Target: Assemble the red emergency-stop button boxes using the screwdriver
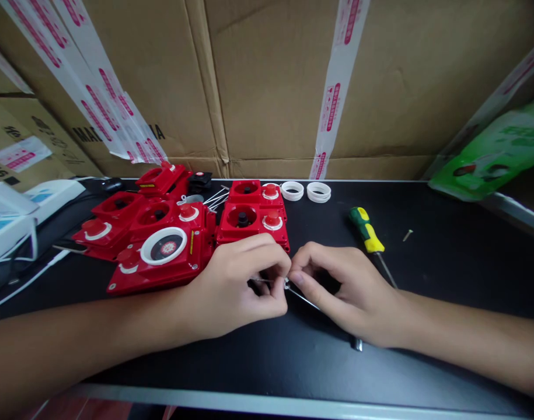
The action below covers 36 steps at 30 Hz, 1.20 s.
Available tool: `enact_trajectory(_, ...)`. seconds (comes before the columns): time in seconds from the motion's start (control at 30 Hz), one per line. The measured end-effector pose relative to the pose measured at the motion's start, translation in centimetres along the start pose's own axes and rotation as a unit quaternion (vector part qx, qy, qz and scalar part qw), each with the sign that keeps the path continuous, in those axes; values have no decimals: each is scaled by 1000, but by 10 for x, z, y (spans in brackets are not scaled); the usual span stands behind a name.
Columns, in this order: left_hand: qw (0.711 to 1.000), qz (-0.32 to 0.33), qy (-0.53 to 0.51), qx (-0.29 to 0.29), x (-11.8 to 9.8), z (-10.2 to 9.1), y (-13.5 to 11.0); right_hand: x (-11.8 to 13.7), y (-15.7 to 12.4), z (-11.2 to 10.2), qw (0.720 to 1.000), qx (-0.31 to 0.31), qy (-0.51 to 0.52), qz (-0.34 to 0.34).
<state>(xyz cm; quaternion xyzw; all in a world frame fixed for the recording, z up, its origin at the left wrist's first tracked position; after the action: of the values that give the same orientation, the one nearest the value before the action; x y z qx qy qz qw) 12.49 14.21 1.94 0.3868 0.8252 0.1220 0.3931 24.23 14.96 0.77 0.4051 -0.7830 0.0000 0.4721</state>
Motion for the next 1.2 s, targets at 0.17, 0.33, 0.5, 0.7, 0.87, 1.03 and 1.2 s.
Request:
enact_trajectory(0.17,1000,-26,-2,11,6,2,1,1,1,1,1000,5,11,-3)
enact_trajectory(0.33,995,-74,-56,26,13,5,3,3,2,4,1000,16,9,-5)
enact_trajectory(0.5,972,-169,-162,33,26,12,-1,4,1,-5,999,-38,-15,-15)
enact_trajectory(0.7,919,-267,-286,41,34,32,-15,29,-9,-14,984,-103,-94,-109)
enact_trajectory(0.87,909,-280,-308,35,35,35,-16,39,-13,-8,973,-100,-142,-151)
enact_trajectory(1.03,906,-282,-316,22,33,32,-14,29,-5,-4,983,-86,-113,-116)
enact_trajectory(1.2,901,-286,-324,22,32,32,-16,24,-3,-6,988,-89,-79,-97)
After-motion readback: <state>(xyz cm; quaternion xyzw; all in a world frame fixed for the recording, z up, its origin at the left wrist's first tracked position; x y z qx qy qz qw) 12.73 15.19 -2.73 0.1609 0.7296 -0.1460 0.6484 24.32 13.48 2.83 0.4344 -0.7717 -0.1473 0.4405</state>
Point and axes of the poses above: each hand's wrist, its own y-axis towards the middle knuckle, its own z-axis out of the palm, x = y × z, the point moved 10 cm from there along y, towards the middle knuckle, and after that the axes turned 5 degrees about y, right-handed, at the moved point
